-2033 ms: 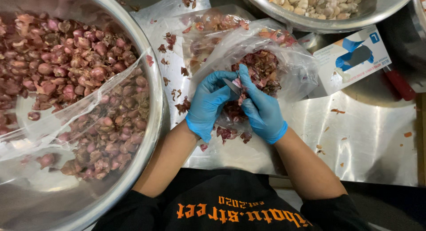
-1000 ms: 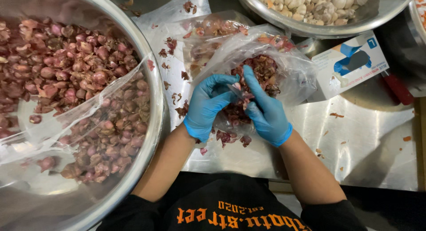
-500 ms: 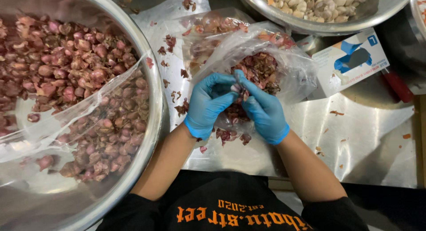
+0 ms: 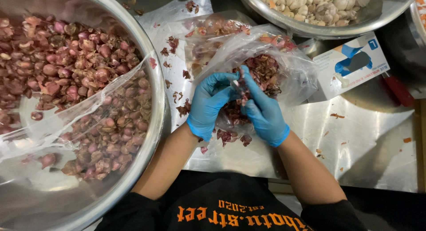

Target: The person, wearing blue gloves, peels shallots one at a time at a stainless steel prep table, using a small paring knife to trim and remove the outer skins and dropping the peeled shallots into a bowl while discarding the skins onto the table.

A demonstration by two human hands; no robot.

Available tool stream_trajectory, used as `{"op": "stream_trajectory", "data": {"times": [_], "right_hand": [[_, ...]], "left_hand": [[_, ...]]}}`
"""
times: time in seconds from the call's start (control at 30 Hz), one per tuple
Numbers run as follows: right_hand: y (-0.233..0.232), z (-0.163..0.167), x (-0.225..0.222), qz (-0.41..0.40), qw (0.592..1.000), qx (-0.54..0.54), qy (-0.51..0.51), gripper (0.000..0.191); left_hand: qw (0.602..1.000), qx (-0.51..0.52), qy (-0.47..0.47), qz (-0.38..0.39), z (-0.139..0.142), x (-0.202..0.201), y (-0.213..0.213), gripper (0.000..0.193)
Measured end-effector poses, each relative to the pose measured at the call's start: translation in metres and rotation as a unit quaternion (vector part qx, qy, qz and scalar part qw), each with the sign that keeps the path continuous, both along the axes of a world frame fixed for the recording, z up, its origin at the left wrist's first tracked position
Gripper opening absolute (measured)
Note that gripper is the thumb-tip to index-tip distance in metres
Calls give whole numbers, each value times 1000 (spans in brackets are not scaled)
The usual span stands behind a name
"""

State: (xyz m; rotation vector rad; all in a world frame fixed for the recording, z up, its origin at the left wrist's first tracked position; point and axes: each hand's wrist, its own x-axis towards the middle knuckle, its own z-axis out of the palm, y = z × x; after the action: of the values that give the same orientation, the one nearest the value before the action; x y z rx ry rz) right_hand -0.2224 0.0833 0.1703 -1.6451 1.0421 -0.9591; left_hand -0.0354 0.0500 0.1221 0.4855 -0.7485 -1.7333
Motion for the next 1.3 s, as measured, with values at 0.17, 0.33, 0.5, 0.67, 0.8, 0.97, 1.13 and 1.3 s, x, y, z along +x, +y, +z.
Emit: {"op": "stream_trajectory", "data": {"times": [0.17,0.33,0.5,0.67,0.8,0.97,1.13,1.3], "right_hand": [[3,-6,-1,-2,999,2,36,56],[3,-14,-5,13,999,-16,26,55],[1,-30,-3,-20,999,-9,41,51],[-3,-34,0,-19,993,-103,55,45],[-3,-27,0,-52,979,150,-129,50],[-2,-15,1,-95,952,213,-197,59],[-10,-6,3,-49,997,-18,64,69],[-11,-5,3,-7,981,-133,144,69]], "left_hand": [[998,-34,-40,14,2,-3,6,23],[997,3,-74,28,6,1,7,31],[997,-12,-72,32,-1,2,6,27],[999,-10,-32,14,-10,1,1,24],[999,8,-37,7,-9,-2,-3,19],[1000,-18,-1,4,-3,-1,-3,20],[999,-36,-33,18,1,3,-10,17],[998,3,-56,8,2,2,-6,27]]}}
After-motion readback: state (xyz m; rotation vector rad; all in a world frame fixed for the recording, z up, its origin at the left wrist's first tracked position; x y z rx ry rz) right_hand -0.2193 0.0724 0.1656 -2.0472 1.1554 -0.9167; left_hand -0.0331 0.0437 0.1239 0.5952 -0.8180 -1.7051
